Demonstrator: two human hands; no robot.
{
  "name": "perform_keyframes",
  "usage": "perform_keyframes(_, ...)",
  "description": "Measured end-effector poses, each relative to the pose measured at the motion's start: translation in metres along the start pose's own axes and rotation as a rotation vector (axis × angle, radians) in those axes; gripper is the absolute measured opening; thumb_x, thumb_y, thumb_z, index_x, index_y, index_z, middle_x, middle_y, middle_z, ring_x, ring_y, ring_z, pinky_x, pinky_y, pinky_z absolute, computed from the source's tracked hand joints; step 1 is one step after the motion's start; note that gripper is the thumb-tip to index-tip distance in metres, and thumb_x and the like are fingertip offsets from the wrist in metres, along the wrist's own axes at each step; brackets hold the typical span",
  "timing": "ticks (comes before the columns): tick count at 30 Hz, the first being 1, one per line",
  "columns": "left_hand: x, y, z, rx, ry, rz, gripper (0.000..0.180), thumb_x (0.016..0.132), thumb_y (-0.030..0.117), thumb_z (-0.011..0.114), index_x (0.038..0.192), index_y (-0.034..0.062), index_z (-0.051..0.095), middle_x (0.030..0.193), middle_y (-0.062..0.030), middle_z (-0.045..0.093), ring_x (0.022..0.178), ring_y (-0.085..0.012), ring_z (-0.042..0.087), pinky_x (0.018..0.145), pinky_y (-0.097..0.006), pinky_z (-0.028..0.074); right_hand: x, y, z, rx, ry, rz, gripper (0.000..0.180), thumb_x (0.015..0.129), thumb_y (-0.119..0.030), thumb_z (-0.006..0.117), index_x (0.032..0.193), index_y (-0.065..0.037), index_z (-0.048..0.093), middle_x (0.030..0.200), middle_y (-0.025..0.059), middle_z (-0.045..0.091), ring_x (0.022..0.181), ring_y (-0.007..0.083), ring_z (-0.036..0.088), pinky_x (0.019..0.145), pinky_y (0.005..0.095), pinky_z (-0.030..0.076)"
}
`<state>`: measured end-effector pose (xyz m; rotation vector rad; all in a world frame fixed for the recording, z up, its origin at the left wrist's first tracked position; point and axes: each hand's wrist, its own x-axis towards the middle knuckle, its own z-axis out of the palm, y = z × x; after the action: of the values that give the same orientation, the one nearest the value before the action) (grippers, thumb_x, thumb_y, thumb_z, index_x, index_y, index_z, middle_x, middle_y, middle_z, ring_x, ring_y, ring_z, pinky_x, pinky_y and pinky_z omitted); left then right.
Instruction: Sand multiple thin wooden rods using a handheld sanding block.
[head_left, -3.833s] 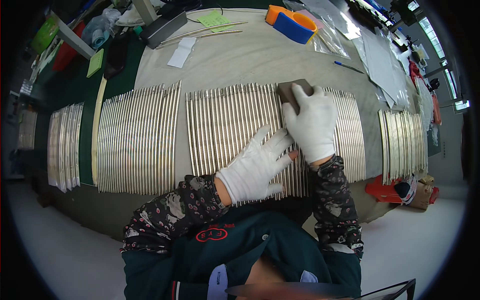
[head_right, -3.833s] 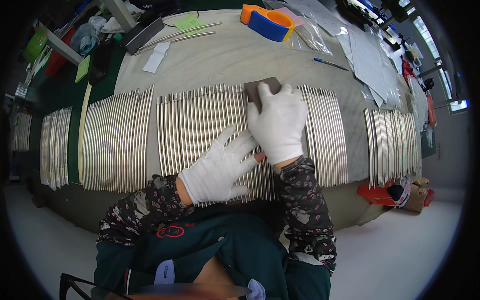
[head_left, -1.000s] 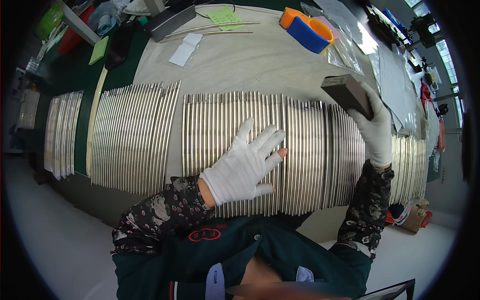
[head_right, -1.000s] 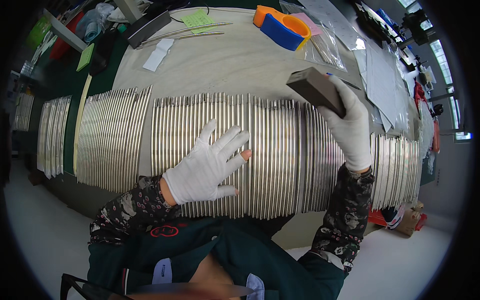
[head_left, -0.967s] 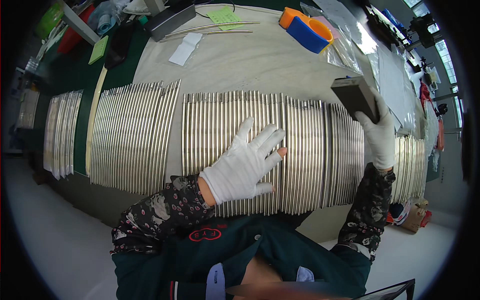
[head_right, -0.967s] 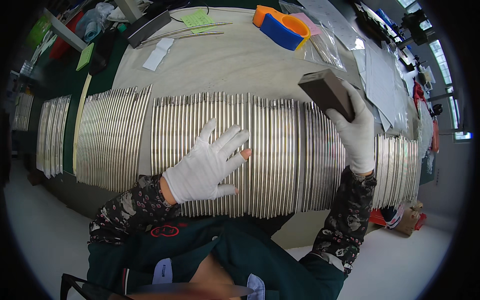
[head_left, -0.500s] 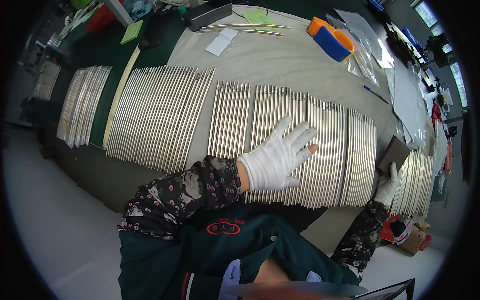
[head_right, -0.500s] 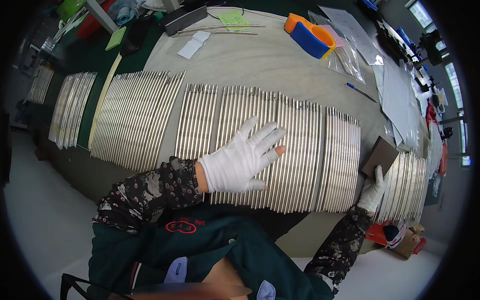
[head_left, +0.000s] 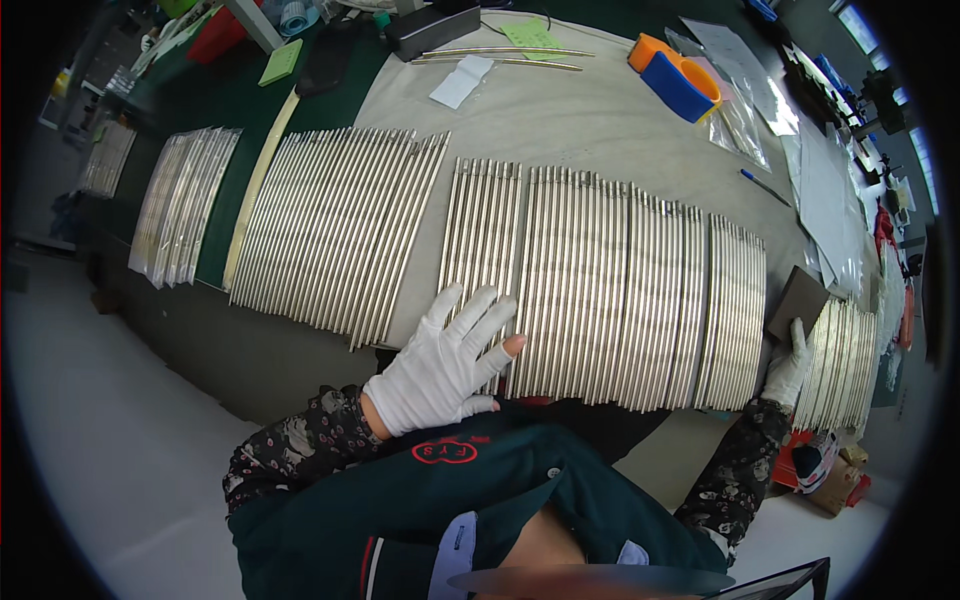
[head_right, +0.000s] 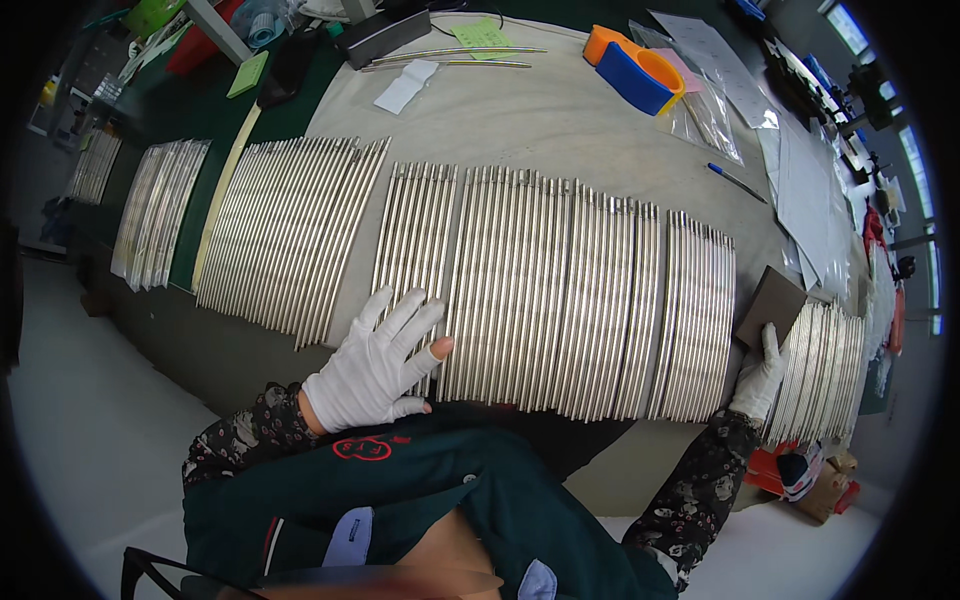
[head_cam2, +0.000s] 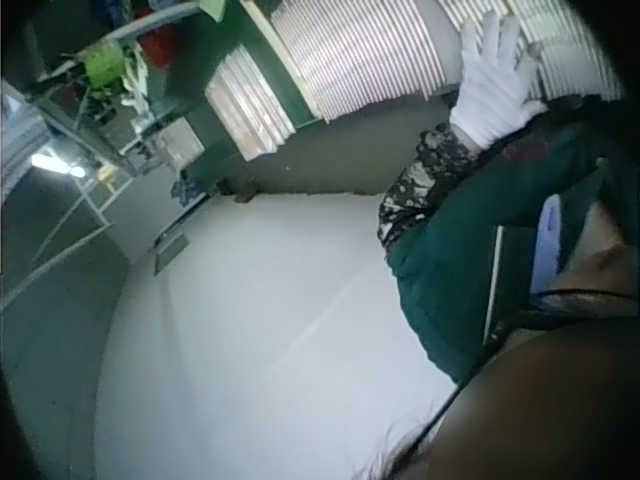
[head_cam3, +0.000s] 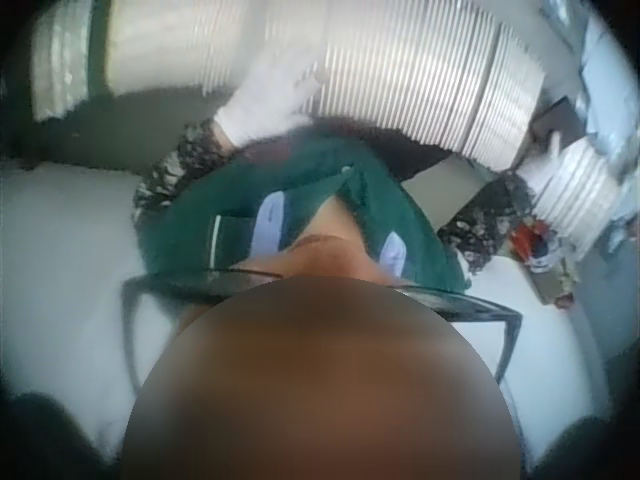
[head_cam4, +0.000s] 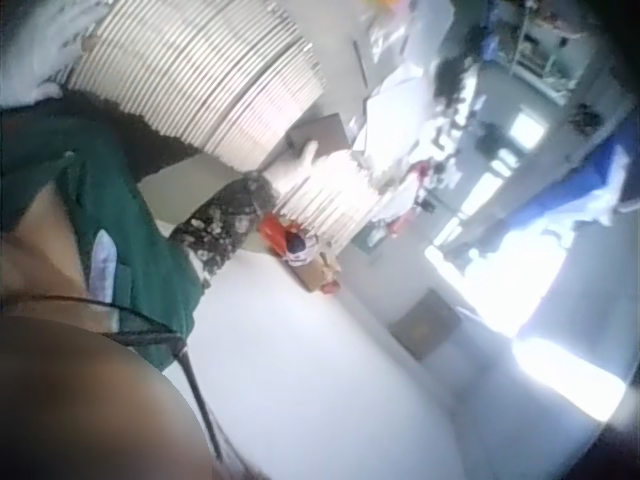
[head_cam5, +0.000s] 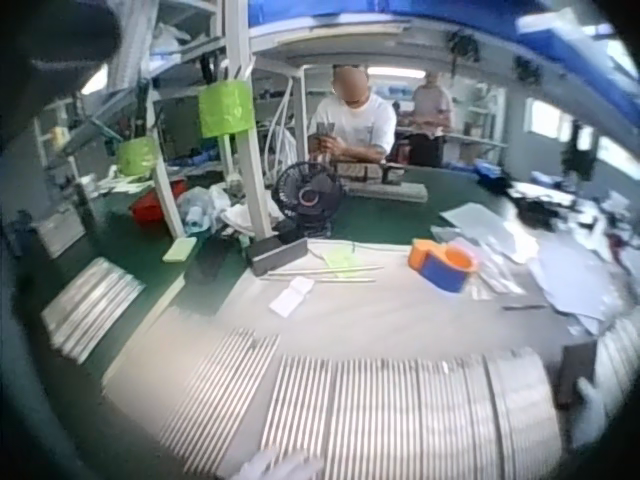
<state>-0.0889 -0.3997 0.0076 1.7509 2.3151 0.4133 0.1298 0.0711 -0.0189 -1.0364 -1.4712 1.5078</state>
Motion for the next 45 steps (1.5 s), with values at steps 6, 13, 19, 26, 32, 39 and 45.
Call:
perform_keyframes(6, 0.014, 0.007, -0.013, -0.069, 0.048, 0.041, 0.095, 0.065, 0.051, 0.074, 0.14, 0.0085, 0.034, 0.145, -0.0242, 0.029, 0.134, -0.0407, 0.03, 0.109, -0.06, 0.017, -0.012, -0.048, 0.037, -0.293, -0.124, -0.2, 0.047, 0.09, -0.015, 0.061, 0.13, 0.004, 0.047, 0.118, 0.0112, 0.059, 0.103, 0.019, 0.057, 0.094, 0.0297, 0.043)
perform_keyframes(13, 0.018, 0.005, -0.003, -0.053, 0.01, 0.003, 0.093, 0.066, 0.051, 0.075, 0.133, -0.001, 0.038, 0.142, -0.023, 0.032, 0.134, -0.0386, 0.029, 0.109, -0.061, 0.016, -0.079, -0.082, 0.196, -0.688, -0.598, -0.694, 0.057, 0.075, 0.0, 0.069, 0.129, -0.004, 0.05, 0.106, 0.013, 0.064, 0.097, 0.0241, 0.062, 0.085, 0.0318, 0.048)
perform_keyframes(19, 0.02, 0.007, -0.004, -0.006, -0.017, 0.009, 0.087, 0.067, 0.053, 0.074, 0.128, -0.0013, 0.046, 0.142, -0.0205, 0.034, 0.135, -0.0361, 0.027, 0.109, -0.061, 0.017, -0.089, -0.073, 0.277, -0.807, -0.849, -1.159, 0.055, 0.069, -0.006, 0.072, 0.121, -0.008, 0.054, 0.087, 0.0094, 0.06, 0.082, 0.0293, 0.06, 0.073, 0.039, 0.049)
perform_keyframes(26, 0.021, 0.007, -0.001, 0.045, -0.02, 0.021, 0.083, 0.069, 0.059, 0.068, 0.124, -0.0005, 0.051, 0.14, -0.0186, 0.036, 0.136, -0.0341, 0.027, 0.107, -0.062, 0.016, -0.087, -0.066, 0.296, -0.873, -0.927, -1.247, 0.047, 0.074, -0.009, 0.069, 0.118, -0.007, 0.053, 0.088, 0.0101, 0.061, 0.082, 0.0297, 0.06, 0.072, 0.0395, 0.049)
perform_keyframes(32, 0.022, 0.008, -0.002, 0.056, -0.046, 0.005, 0.079, 0.071, 0.058, 0.066, 0.124, 0.0014, 0.053, 0.141, -0.0172, 0.037, 0.136, -0.0333, 0.028, 0.105, -0.063, 0.016, -0.087, -0.068, 0.302, -0.97, -0.964, -1.254, 0.041, 0.077, -0.012, 0.067, 0.115, -0.007, 0.052, 0.088, 0.0102, 0.062, 0.081, 0.0295, 0.061, 0.07, 0.039, 0.05)
perform_keyframes(39, 0.021, 0.008, -0.001, 0.077, -0.015, 0.019, 0.077, 0.073, 0.058, 0.064, 0.123, 0.0013, 0.053, 0.14, -0.0167, 0.038, 0.136, -0.0324, 0.029, 0.106, -0.062, 0.016, -0.085, -0.066, 0.301, -0.897, -0.945, -1.268, 0.035, 0.079, -0.011, 0.065, 0.113, -0.007, 0.054, 0.087, 0.009, 0.062, 0.08, 0.0277, 0.061, 0.069, 0.0381, 0.05)
perform_keyframes(45, 0.023, 0.008, -0.005, 0.049, -0.029, 0.016, 0.077, 0.073, 0.058, 0.064, 0.122, -0.0001, 0.053, 0.138, -0.0165, 0.039, 0.134, -0.0324, 0.03, 0.107, -0.061, 0.016, -0.085, -0.067, 0.301, -0.911, -0.932, -1.276, 0.035, 0.079, -0.011, 0.065, 0.113, -0.008, 0.054, 0.084, 0.0079, 0.06, 0.079, 0.0266, 0.06, 0.069, 0.0371, 0.05)
